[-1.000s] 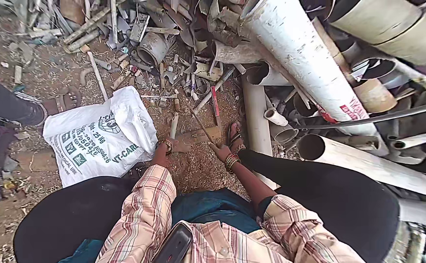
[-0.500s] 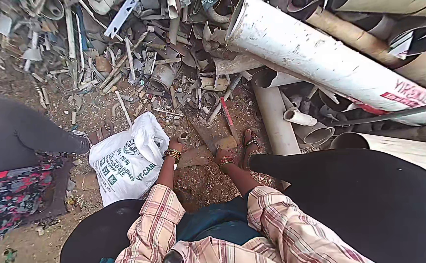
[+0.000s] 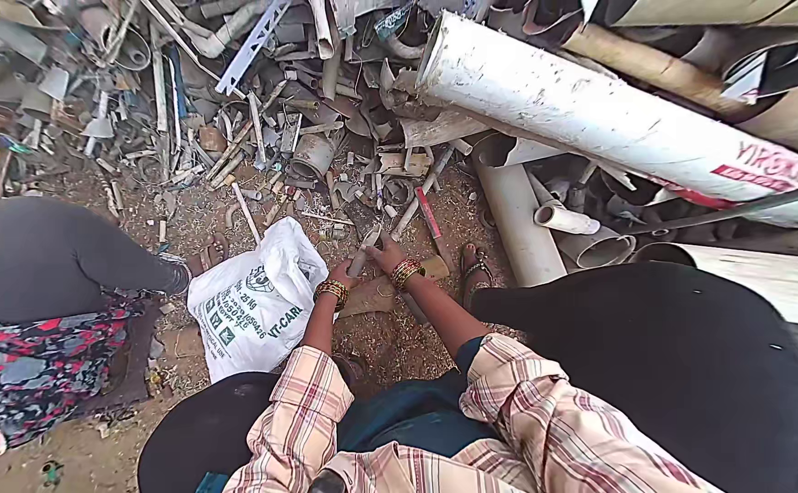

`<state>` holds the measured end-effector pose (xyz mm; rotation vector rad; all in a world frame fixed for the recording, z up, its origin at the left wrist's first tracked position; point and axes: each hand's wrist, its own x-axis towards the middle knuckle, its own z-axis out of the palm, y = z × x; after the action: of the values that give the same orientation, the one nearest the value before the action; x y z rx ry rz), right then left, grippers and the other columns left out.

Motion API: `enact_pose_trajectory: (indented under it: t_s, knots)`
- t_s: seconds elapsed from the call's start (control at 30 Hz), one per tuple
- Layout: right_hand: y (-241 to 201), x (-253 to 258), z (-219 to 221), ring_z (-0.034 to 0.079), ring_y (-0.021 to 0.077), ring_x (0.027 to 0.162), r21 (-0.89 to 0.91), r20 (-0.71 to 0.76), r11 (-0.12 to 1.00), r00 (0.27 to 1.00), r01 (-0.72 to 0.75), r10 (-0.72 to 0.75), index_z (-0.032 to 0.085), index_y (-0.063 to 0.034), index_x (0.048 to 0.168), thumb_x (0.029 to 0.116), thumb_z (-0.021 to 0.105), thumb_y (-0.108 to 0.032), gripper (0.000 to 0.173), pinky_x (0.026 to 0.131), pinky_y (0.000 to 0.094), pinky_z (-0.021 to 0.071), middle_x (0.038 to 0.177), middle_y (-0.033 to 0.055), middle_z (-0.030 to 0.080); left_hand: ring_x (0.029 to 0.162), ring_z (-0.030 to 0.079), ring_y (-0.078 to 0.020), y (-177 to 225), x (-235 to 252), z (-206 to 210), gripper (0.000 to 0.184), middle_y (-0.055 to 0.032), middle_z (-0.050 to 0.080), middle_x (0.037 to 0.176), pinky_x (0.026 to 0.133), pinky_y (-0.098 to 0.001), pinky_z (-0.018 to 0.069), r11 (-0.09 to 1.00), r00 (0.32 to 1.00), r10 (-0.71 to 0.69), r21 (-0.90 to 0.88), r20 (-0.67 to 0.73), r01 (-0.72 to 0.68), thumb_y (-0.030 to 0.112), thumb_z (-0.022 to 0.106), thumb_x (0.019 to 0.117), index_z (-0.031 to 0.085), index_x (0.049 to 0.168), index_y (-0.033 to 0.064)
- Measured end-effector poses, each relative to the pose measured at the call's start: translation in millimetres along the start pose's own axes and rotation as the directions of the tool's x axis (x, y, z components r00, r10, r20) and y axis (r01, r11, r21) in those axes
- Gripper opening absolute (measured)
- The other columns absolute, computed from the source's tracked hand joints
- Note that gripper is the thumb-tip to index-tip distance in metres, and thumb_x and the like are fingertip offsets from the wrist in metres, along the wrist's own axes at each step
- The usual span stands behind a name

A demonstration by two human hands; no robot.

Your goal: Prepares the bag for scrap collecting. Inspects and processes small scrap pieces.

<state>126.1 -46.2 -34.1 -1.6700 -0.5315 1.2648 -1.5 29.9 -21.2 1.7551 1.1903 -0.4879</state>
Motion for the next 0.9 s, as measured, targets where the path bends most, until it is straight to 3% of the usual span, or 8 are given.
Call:
enact_pose_trajectory:
  t_s: [0.13, 0.27, 0.33, 0.47, 0.67, 0.77, 0.83, 0.9]
  knots:
    - [11.3, 11.2, -3.8, 0.066, 0.0425, 0.115, 0.047, -0.239, 0.999, 0.971, 0.005, 0.007, 0.016, -0.0013, 0.160, 0.0992, 0.067, -0.009, 0.080, 0.099, 0.0553, 0.0529, 0.133, 0.0321, 0.059, 0.148, 0.032, -0.0451, 15.3, -16.3, -13.6, 0.059, -0.0263, 0.034, 0.160, 0.119, -0.0614, 0.0256, 0.941, 0.972, -0.058, 0.312, -0.229, 0.129, 0.026, 0.072, 0.0960, 0.051, 0.148, 0.0063]
    - [16.7, 21.8, -21.6, 0.063, 0.0487, 0.116, 0.057, -0.403, 0.998, 0.915, 0.020, 0.005, 0.014, -0.0068, 0.161, 0.0951, 0.068, -0.002, 0.085, 0.096, 0.0601, 0.0524, 0.137, 0.0352, 0.054, 0.155, -0.002, -0.0503, -6.8, -19.3, -28.8, 0.054, -0.0227, -0.001, 0.170, 0.117, -0.0744, 0.0054, 0.856, 0.807, -0.179, 0.316, -0.563, 0.410, 0.033, 0.072, 0.0945, 0.058, 0.146, 0.0224]
    - [21.6, 29.6, -30.4, 0.065, 0.0469, 0.113, 0.094, -0.443, 0.995, 0.896, 0.027, 0.018, 0.021, -0.0072, 0.160, 0.0980, 0.065, -0.005, 0.076, 0.092, 0.0585, 0.0557, 0.141, 0.0335, 0.051, 0.153, 0.001, -0.0535, -25.2, -18.9, -35.3, 0.062, -0.0233, -0.004, 0.170, 0.112, -0.0800, 0.0090, 0.795, 0.751, -0.294, 0.285, -0.591, 0.536, 0.036, 0.070, 0.0946, 0.049, 0.153, 0.0258]
    - [23.6, 41.8, -43.6, 0.067, 0.0433, 0.109, 0.237, -0.555, 0.971, 0.826, 0.041, 0.101, 0.034, -0.0024, 0.152, 0.1031, 0.060, -0.011, 0.056, 0.089, 0.0558, 0.0568, 0.137, 0.0321, 0.054, 0.134, 0.050, -0.0476, -29.4, -31.4, -47.0, 0.064, -0.0269, 0.030, 0.162, 0.105, -0.0610, 0.0450, 0.810, 0.819, -0.371, 0.277, -0.438, 0.516, 0.025, 0.061, 0.1021, 0.034, 0.160, 0.0168]
    - [23.4, 53.2, -29.5, 0.064, 0.0426, 0.116, 0.270, -0.584, 0.963, 0.791, -0.022, 0.182, 0.035, 0.0000, 0.151, 0.1045, 0.056, -0.011, 0.052, 0.095, 0.0536, 0.0546, 0.139, 0.0319, 0.054, 0.143, 0.043, -0.0435, -15.8, -55.7, -89.0, 0.058, -0.0306, 0.045, 0.151, 0.118, -0.0542, 0.0336, 0.838, 0.896, -0.296, 0.360, -0.331, 0.410, 0.003, 0.061, 0.0980, 0.042, 0.153, 0.0003]
    - [36.1, 55.1, 22.8, 0.064, 0.0422, 0.114, 0.248, -0.424, 0.966, 0.889, -0.069, 0.172, 0.034, 0.0034, 0.150, 0.1047, 0.056, -0.011, 0.053, 0.098, 0.0538, 0.0528, 0.134, 0.0332, 0.056, 0.142, 0.045, -0.0424, -24.0, -66.3, -104.7, 0.055, -0.0291, 0.050, 0.148, 0.119, -0.0541, 0.0318, 0.840, 0.902, -0.286, 0.370, -0.323, 0.398, 0.006, 0.062, 0.0985, 0.046, 0.151, 0.0006]
    - [35.8, 37.5, 72.0, 0.068, 0.0346, 0.112, 0.158, -0.020, 0.973, 0.985, -0.167, 0.173, 0.040, 0.0077, 0.147, 0.1093, 0.048, -0.013, 0.044, 0.098, 0.0454, 0.0543, 0.131, 0.0301, 0.060, 0.140, 0.047, -0.0419, -21.4, -74.8, -109.7, 0.051, -0.0283, 0.053, 0.146, 0.118, -0.0538, 0.0321, 0.836, 0.895, -0.305, 0.358, -0.325, 0.415, 0.008, 0.062, 0.0996, 0.050, 0.148, 0.0017]
    - [38.4, 27.5, 107.3, 0.063, 0.0276, 0.119, -0.048, 0.441, 0.979, 0.875, -0.200, 0.200, 0.048, 0.0080, 0.143, 0.1127, 0.038, -0.017, 0.041, 0.104, 0.0386, 0.0474, 0.136, 0.0258, 0.059, 0.137, 0.050, -0.0411, -15.7, -81.9, -114.9, 0.045, -0.0272, 0.056, 0.142, 0.116, -0.0540, 0.0341, 0.841, 0.879, -0.326, 0.318, -0.348, 0.438, 0.009, 0.062, 0.0995, 0.056, 0.143, 0.0018]
